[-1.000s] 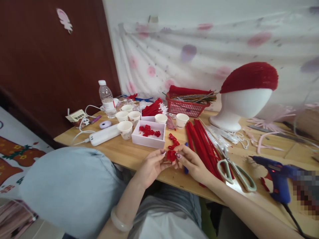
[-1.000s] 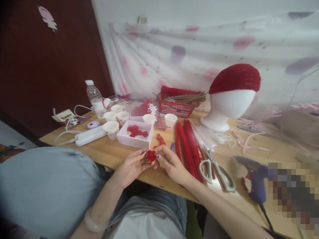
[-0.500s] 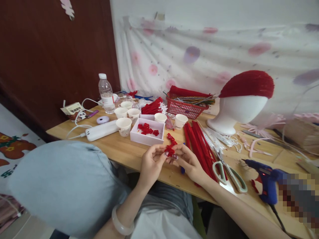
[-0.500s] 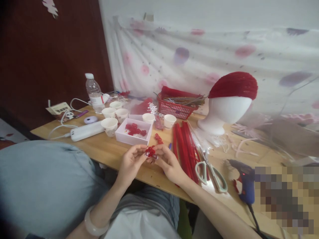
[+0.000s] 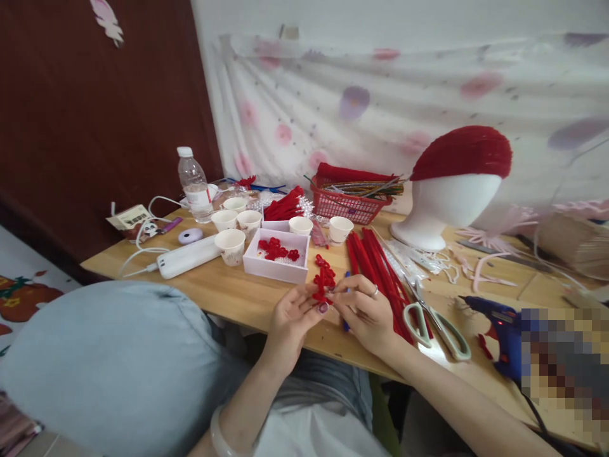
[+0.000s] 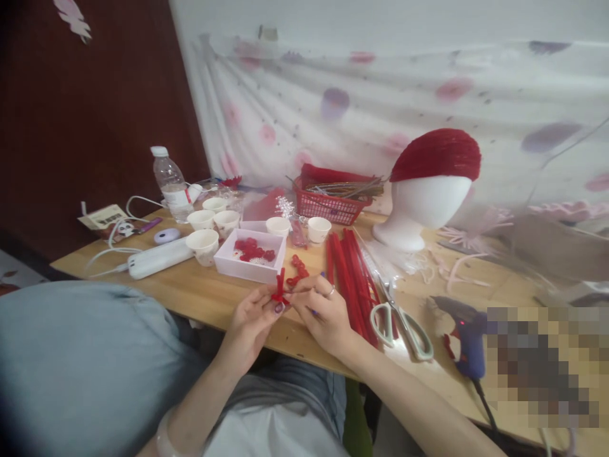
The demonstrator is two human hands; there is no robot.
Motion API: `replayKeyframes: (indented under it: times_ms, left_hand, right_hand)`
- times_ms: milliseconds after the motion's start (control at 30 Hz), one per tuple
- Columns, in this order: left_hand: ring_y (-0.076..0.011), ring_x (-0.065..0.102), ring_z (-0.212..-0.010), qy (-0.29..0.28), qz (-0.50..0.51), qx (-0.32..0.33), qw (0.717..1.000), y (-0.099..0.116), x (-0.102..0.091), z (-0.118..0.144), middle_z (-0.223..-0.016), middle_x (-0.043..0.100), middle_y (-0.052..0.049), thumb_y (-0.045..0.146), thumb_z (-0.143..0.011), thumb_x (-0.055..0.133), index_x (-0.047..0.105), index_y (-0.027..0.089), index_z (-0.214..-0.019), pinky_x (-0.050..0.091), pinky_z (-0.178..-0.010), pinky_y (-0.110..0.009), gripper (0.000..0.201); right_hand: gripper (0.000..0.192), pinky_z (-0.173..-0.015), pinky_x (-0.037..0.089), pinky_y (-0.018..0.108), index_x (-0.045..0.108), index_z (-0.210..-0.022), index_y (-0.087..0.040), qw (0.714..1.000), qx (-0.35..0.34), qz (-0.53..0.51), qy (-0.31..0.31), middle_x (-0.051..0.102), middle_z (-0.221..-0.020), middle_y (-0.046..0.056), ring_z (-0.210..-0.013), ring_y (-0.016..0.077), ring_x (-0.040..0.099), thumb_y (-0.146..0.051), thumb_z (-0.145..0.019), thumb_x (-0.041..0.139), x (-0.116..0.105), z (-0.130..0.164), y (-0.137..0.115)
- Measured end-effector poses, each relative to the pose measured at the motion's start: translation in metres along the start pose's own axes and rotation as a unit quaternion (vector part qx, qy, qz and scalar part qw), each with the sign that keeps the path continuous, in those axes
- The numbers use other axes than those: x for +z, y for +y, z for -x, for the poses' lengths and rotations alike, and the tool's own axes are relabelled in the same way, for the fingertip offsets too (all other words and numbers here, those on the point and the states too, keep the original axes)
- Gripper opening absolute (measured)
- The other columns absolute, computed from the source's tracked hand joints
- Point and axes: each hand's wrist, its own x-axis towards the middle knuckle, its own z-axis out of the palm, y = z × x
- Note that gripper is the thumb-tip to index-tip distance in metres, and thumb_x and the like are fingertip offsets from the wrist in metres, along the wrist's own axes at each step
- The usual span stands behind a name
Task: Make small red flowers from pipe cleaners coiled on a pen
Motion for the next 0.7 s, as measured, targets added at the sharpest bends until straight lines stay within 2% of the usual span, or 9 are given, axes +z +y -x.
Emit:
replayKeyframes:
  times_ms: [67, 200, 333, 433, 500, 567, 633, 700]
  left_hand:
    - [-0.0219, 0.070, -0.097, -0.010, 0.023, -0.010, 1.000, -0.002, 0.003, 0.001, -0.097, 0.076, -0.009, 0.027, -0.061, 0.091, 0.072, 0.014, -0.092, 0.050, -0.096, -0.035, 0.038]
    - [-0.0245, 0.071, -0.101, -0.001, 0.040, -0.023, 0.999, -0.005, 0.008, 0.004, -0.098, 0.077, -0.010, 0.029, -0.068, 0.088, 0.074, 0.014, -0.094, 0.051, -0.099, -0.039, 0.033]
    - [-0.0234, 0.071, -0.103, 0.017, 0.034, -0.023, 0.999, -0.005, 0.006, 0.005, -0.101, 0.077, -0.009, 0.028, -0.072, 0.084, 0.076, 0.015, -0.096, 0.055, -0.094, -0.034, 0.028]
    - [-0.0207, 0.071, -0.099, 0.031, 0.025, -0.021, 0.999, 0.000, 0.002, 0.001, -0.101, 0.078, -0.008, 0.025, -0.071, 0.084, 0.077, 0.015, -0.095, 0.057, -0.089, -0.029, 0.027]
    - [-0.0182, 0.072, -0.093, 0.043, 0.023, -0.022, 0.999, 0.004, -0.002, -0.002, -0.099, 0.078, -0.007, 0.023, -0.069, 0.085, 0.078, 0.014, -0.093, 0.057, -0.086, -0.027, 0.027]
    - [-0.0156, 0.072, -0.088, 0.048, 0.028, -0.026, 0.998, 0.005, -0.005, -0.005, -0.096, 0.078, -0.005, 0.022, -0.067, 0.086, 0.078, 0.015, -0.091, 0.058, -0.083, -0.024, 0.026]
    - [-0.0143, 0.072, -0.086, 0.043, 0.036, -0.039, 0.998, 0.005, -0.008, -0.005, -0.094, 0.079, -0.004, 0.022, -0.067, 0.086, 0.079, 0.016, -0.089, 0.058, -0.082, -0.021, 0.024]
    - [-0.0139, 0.072, -0.087, 0.028, 0.048, -0.060, 0.997, 0.002, -0.010, -0.004, -0.094, 0.079, -0.002, 0.023, -0.069, 0.086, 0.079, 0.018, -0.088, 0.058, -0.080, -0.019, 0.021]
  right_hand:
    - [0.017, -0.061, 0.055, 0.032, 0.068, -0.078, -0.025, 1.000, -0.009, 0.021, 0.009, 0.067, -0.078, 0.004, -0.069, 0.0183, 0.066, -0.016, -0.091, 0.063, -0.001, -0.002, -0.003]
    - [0.017, -0.062, 0.053, 0.035, 0.066, -0.079, -0.026, 0.998, -0.040, 0.047, 0.017, 0.066, -0.077, 0.004, -0.070, 0.0192, 0.064, -0.014, -0.091, 0.063, 0.004, -0.001, -0.003]
    - [0.015, -0.069, 0.053, 0.035, 0.067, -0.094, -0.025, 0.996, -0.076, 0.041, -0.024, 0.068, -0.087, 0.006, -0.080, 0.0202, 0.065, -0.011, -0.093, 0.059, 0.006, -0.003, -0.003]
    - [0.016, -0.078, 0.053, 0.038, 0.063, -0.108, -0.024, 0.995, -0.032, 0.049, -0.076, 0.069, -0.098, 0.009, -0.090, 0.0228, 0.065, -0.016, -0.095, 0.058, -0.013, -0.007, -0.011]
    - [0.010, -0.078, 0.051, 0.038, 0.061, -0.104, -0.023, 0.987, 0.054, 0.118, -0.098, 0.067, -0.095, 0.009, -0.091, 0.0247, 0.064, -0.020, -0.096, 0.056, -0.037, -0.004, -0.017]
    - [0.008, -0.071, 0.048, 0.038, 0.059, -0.091, -0.022, 0.946, 0.142, 0.270, -0.108, 0.064, -0.087, 0.009, -0.079, 0.0251, 0.062, -0.023, -0.096, 0.053, -0.064, 0.007, -0.017]
    - [0.008, -0.065, 0.044, 0.041, 0.058, -0.088, -0.021, 0.879, 0.179, 0.431, -0.101, 0.060, -0.075, 0.009, -0.071, 0.0296, 0.059, -0.029, -0.090, 0.058, -0.089, 0.025, -0.010]
    - [0.016, -0.061, 0.041, 0.044, 0.056, -0.079, -0.019, 0.848, 0.193, 0.483, -0.099, 0.057, -0.067, 0.012, -0.066, 0.0341, 0.056, -0.033, -0.085, 0.063, -0.111, 0.048, 0.001]
